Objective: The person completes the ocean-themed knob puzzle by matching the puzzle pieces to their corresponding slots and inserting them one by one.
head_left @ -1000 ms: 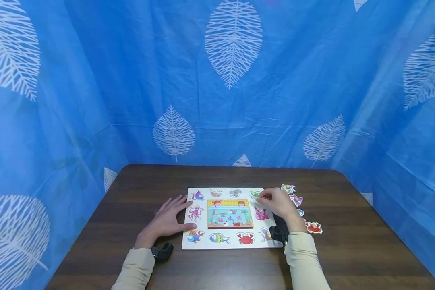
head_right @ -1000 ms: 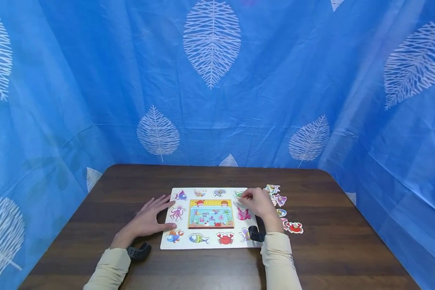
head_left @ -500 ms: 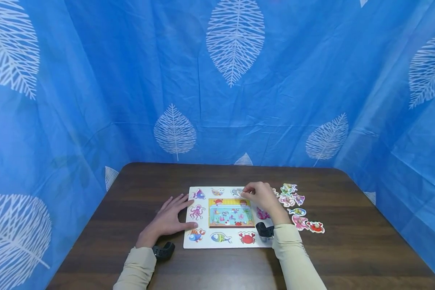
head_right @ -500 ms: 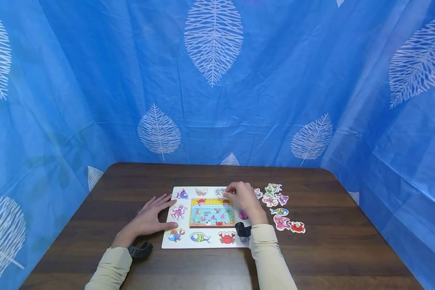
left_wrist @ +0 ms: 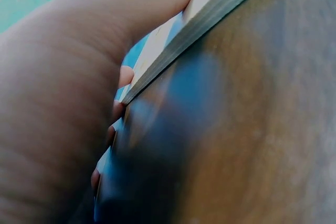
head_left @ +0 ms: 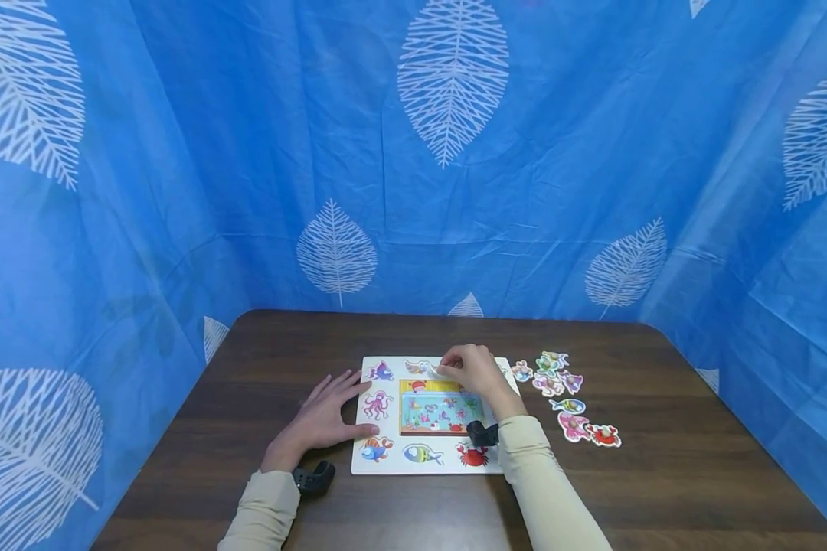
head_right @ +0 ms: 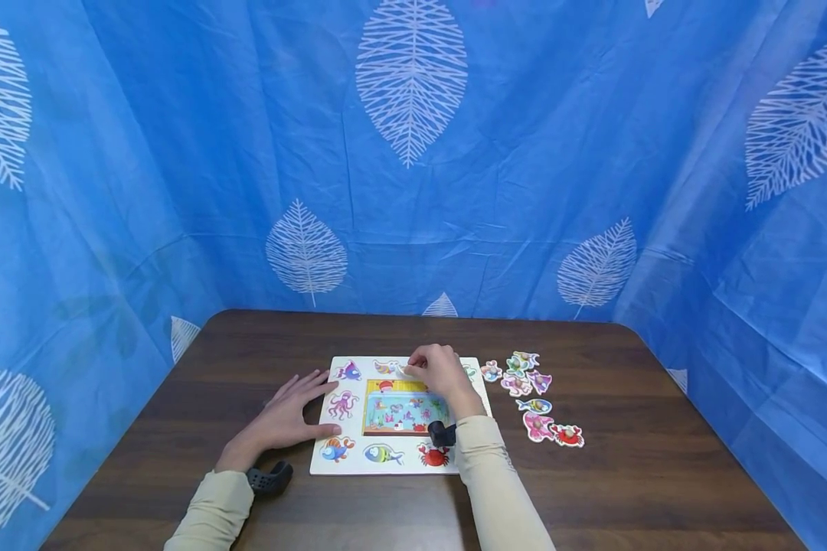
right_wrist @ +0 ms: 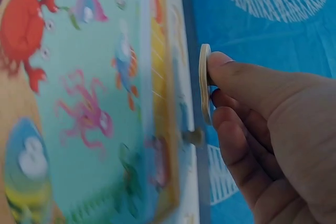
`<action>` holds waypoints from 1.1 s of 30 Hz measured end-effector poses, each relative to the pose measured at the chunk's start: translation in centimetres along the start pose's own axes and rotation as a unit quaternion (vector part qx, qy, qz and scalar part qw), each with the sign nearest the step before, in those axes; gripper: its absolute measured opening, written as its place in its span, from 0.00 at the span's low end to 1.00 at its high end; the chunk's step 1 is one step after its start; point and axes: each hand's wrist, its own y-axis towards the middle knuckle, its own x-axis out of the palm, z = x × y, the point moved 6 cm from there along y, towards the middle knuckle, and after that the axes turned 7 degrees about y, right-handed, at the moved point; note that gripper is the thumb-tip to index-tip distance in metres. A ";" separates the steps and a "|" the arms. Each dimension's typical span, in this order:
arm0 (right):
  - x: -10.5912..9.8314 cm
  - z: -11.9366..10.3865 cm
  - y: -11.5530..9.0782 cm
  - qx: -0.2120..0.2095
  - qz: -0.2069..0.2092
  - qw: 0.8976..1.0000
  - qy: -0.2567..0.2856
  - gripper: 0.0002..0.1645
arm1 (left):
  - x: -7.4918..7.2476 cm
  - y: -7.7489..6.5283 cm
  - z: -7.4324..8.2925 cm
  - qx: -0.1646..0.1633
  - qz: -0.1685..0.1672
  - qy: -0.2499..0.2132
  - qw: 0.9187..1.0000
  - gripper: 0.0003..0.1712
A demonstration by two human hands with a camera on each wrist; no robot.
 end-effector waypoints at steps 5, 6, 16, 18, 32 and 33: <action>1.1 -0.2 0.4 -0.004 0.002 1.000 0.006 0.05 | 0.0 0.0 0.0 0.001 0.001 -0.002 1.000 0.54; 1.4 -0.2 0.5 -0.005 0.002 1.000 0.007 0.05 | 0.0 -0.1 0.0 0.001 0.001 -0.001 1.000 0.54; 3.0 -1.6 1.3 -0.011 0.010 1.000 0.019 0.05 | 0.0 -0.3 0.1 -0.005 0.005 -0.003 1.000 0.54; 3.3 -1.8 1.5 -0.009 0.005 1.000 0.013 0.06 | 0.0 -0.3 0.1 -0.007 0.003 -0.004 1.000 0.54; 4.1 -2.5 2.1 -0.013 0.002 1.000 0.004 0.06 | 0.0 -0.3 0.1 -0.010 0.000 -0.002 1.000 0.54; 4.2 -2.4 2.1 -0.008 0.001 1.000 0.004 0.07 | 0.1 -0.3 0.1 -0.010 -0.001 -0.003 1.000 0.54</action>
